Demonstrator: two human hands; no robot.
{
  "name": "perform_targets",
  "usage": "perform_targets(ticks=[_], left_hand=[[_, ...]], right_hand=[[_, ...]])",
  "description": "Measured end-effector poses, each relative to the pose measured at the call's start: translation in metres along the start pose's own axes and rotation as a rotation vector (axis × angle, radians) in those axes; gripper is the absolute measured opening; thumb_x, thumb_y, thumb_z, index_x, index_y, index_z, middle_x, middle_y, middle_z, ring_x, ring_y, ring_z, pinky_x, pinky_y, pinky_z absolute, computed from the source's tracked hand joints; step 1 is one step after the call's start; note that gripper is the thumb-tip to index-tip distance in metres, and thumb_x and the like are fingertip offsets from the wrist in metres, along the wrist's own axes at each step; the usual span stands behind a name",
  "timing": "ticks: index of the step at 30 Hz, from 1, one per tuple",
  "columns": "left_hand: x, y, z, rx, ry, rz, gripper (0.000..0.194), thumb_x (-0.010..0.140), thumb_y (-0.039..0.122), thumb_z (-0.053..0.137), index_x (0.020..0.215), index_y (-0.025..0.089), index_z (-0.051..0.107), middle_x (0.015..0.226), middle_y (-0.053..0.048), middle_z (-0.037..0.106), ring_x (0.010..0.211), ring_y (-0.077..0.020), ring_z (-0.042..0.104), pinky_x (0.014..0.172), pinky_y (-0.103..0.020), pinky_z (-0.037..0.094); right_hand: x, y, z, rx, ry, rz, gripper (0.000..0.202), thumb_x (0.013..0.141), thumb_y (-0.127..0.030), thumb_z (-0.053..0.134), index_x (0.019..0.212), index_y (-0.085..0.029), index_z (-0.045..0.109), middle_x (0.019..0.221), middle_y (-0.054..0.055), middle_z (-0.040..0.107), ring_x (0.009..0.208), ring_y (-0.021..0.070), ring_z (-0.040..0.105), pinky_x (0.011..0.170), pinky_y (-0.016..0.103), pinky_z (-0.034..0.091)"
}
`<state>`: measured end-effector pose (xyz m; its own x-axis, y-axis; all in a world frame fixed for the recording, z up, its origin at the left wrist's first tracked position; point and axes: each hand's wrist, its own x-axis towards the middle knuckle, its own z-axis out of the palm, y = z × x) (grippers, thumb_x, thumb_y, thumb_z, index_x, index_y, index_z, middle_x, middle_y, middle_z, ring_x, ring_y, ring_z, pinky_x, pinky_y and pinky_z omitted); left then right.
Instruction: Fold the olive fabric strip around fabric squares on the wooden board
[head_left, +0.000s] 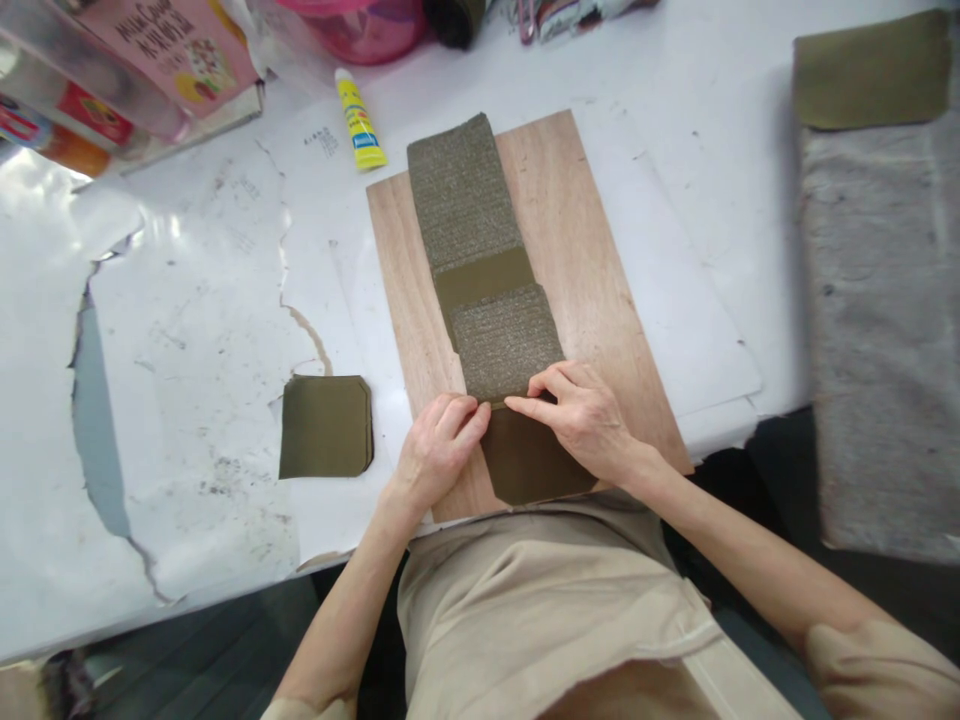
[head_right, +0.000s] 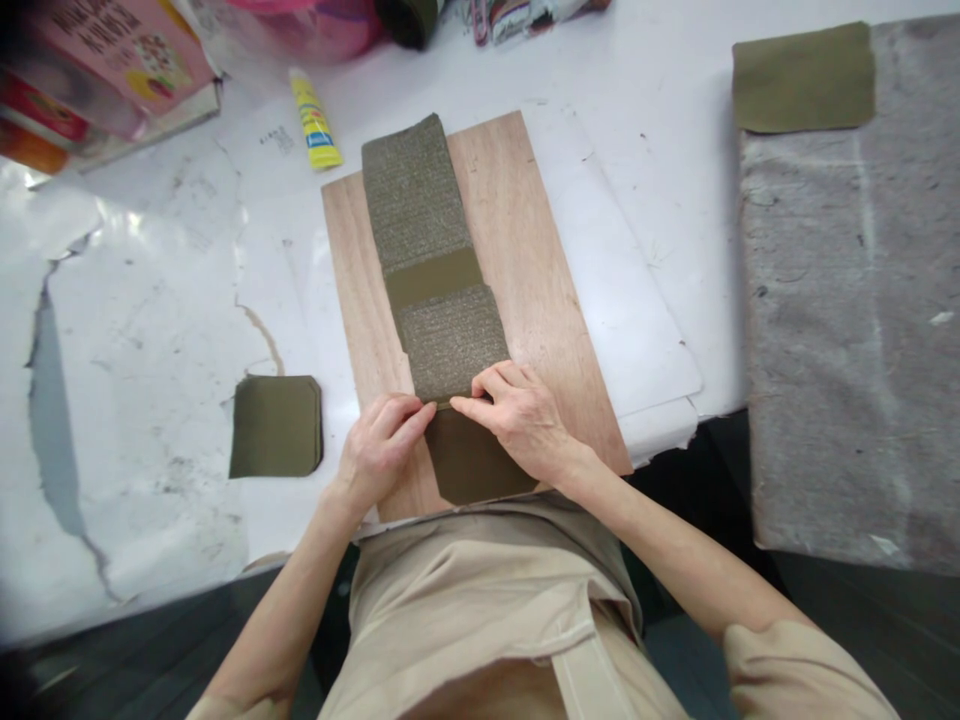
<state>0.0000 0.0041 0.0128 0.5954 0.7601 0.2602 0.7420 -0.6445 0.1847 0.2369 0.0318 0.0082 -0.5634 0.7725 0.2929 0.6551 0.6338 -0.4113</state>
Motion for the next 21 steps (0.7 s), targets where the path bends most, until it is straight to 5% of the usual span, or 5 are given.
perform_targets(ticks=[12,17,21], left_hand=[[-0.016,0.000,-0.005,0.048,-0.023,-0.028,0.031,0.095,0.012,0.049,0.125,0.017,0.055,0.108,-0.012,0.063,0.104,-0.0232,0.058,0.085,-0.036,0.053],[-0.015,0.011,-0.004,0.002,0.101,-0.134,0.038,0.094,0.010,0.051,0.130,0.020,0.053,0.110,-0.011,0.062,0.108,-0.0243,0.057,0.089,-0.039,0.053],[-0.003,0.024,0.003,-0.051,0.011,-0.112,0.045,0.095,0.010,0.047,0.140,0.017,0.045,0.112,-0.013,0.062,0.110,-0.0251,0.057,0.092,-0.041,0.052]], right_hand=[[0.002,-0.002,0.002,-0.092,0.045,-0.052,0.027,0.095,-0.014,0.053,0.110,-0.029,0.070,0.088,0.002,0.062,0.089,0.0169,0.051,0.084,0.033,0.034],[0.003,-0.003,0.002,-0.092,0.049,-0.054,0.029,0.095,-0.012,0.052,0.109,-0.029,0.071,0.088,0.002,0.063,0.088,0.0166,0.051,0.083,0.032,0.034],[0.003,-0.003,0.001,-0.081,0.036,-0.043,0.027,0.096,-0.016,0.050,0.108,-0.029,0.071,0.088,0.002,0.063,0.091,0.0171,0.051,0.085,0.033,0.035]])
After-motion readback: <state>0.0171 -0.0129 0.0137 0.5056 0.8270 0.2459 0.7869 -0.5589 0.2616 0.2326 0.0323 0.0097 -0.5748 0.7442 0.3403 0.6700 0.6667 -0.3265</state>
